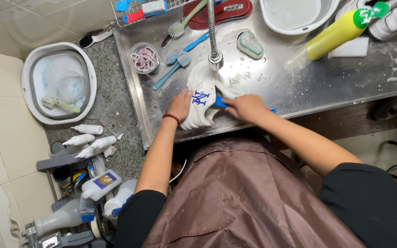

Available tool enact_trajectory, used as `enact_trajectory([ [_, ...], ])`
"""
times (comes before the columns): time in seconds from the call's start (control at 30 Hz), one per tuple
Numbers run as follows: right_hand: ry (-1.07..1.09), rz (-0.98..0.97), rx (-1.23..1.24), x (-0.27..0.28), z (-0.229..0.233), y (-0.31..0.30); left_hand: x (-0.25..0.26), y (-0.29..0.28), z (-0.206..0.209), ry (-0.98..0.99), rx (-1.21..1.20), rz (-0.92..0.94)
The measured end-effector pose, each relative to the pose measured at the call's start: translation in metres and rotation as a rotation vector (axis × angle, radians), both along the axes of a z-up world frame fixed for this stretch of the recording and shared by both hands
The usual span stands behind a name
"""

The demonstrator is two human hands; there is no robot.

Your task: Scrubbing and cleaning a white sneaker with a small brush at a service counter.

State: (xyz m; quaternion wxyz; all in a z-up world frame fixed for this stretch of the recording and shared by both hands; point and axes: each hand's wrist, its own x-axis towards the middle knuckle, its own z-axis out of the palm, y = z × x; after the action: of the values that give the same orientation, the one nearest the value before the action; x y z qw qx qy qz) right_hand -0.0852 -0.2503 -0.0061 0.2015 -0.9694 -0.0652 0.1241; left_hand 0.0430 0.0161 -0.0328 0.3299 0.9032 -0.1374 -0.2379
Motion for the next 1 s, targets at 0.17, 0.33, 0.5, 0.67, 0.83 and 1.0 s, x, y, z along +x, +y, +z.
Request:
enact_trajectory([
  [0.17,0.059,-0.04,-0.076,0.053,0.066,-0.05,0.015,0.013,-0.027,-0.061,-0.018,-0.066],
  [0.33,0.14,-0.025,-0.03,0.05,0.049,-0.059,-0.004,-0.012,0.035,-0.07,0.104,-0.012],
  [0.5,0.081,-0.094,0.067,0.012,-0.004,-0.057,-0.024,-0.073,0.058,-0.625,0.139,-0.227],
  [0.67,0.052,-0.09,0.083,-0.025,-0.018,-0.049,-0.019,-0.132,0.069,-0.461,0.377,-0.437],
  [0.83,0.129,-0.132,0.074,-0.054,-0.005,-0.039,0.004,-0.128,0.026,-0.36,0.493,-0.405],
  [1.0,-0.267,-0.125,0.278,-0.048,0.006,-0.029,0.037,-0.096,0.037,-0.419,0.27,-0.199],
])
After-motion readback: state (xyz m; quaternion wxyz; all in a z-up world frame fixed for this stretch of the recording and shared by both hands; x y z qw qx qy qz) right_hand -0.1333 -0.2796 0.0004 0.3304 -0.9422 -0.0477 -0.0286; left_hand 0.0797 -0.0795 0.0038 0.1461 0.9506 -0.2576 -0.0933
